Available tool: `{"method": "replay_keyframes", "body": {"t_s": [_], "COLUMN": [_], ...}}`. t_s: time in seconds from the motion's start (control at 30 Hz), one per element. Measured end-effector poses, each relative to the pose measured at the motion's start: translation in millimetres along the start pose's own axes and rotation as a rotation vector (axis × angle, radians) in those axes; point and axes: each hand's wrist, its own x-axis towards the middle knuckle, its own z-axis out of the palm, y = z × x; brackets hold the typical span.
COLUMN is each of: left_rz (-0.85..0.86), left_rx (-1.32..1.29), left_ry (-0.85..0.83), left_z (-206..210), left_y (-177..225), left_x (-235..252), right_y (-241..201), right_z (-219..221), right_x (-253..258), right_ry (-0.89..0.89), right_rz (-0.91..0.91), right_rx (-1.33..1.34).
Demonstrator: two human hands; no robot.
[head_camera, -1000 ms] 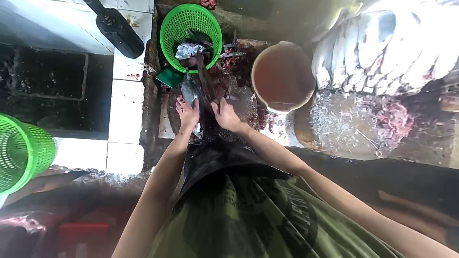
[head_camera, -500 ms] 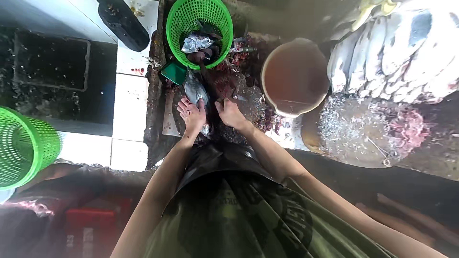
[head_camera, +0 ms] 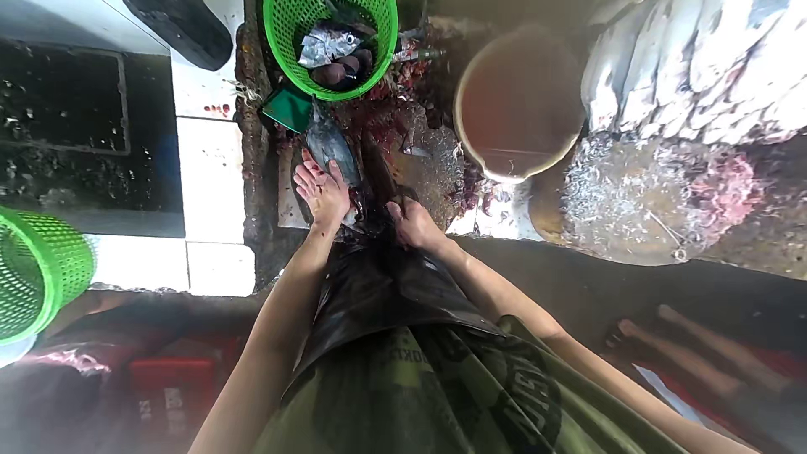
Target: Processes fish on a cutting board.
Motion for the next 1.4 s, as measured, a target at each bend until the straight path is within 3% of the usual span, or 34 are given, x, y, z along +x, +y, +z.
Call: {"method": "replay_keyframes", "body": {"t_s": [0.1,0.2,0.27,0.4,0.53,0.6,0.67,0.73,0.83,1.0,1.17,1.3,1.4], "left_rz": [-0.018,-0.068,-0.110,-0.169,-0.184,-0.194,-0.167,-0.136,-0.135,-0.162,-0.166,-0.093,-0.154], "left_rx": [-0.076,-0.544,-0.715,-0.633,-0.525,-0.548,-0.567,-0.565,-0.559,-0.607,-0.555,-0.203,-0.059], "left_ry": [-0.007,-0.055,-0.100,-0.127,-0.122,-0.101,-0.082,-0.077,-0.083,-0.079,-0.070,-0.164,-0.266], "left_z": [-2,-7,-5,-6,-7,-3,0,2,2,-1,-1,-14,-26], "left_y": [0,-1,0,18,35,38,38,36,32,32,32,39,58], "left_x": [-1,-6,-7,-13,-21,-22,-23,-23,-22,-24,-24,-16,-1], "right_y": [13,6,-6,-36,-46,-37,-37,-40,-51,-47,-15,12,27], "right_z": [9,16,12,-7,-2,14,16,8,-9,-13,-3,-32,-65], "right_x": [-20,-28,-26,-44,-4,20,31,35,19,13,30,21,18], "right_ry": [0.080,0.123,0.130,0.351,0.623,0.596,0.342,0.231,0.281,0.535,0.174,0.313,0.436], "right_rz": [-0.010,0.007,0.022,-0.189,-0.548,-0.446,-0.157,-0.092,-0.191,-0.475,-0.132,-0.053,0.039], "right_rx": [-0.169,-0.228,-0.244,-0.173,0.094,-0.027,-0.237,-0.323,-0.318,-0.160,-0.297,-0.275,-0.241]}}
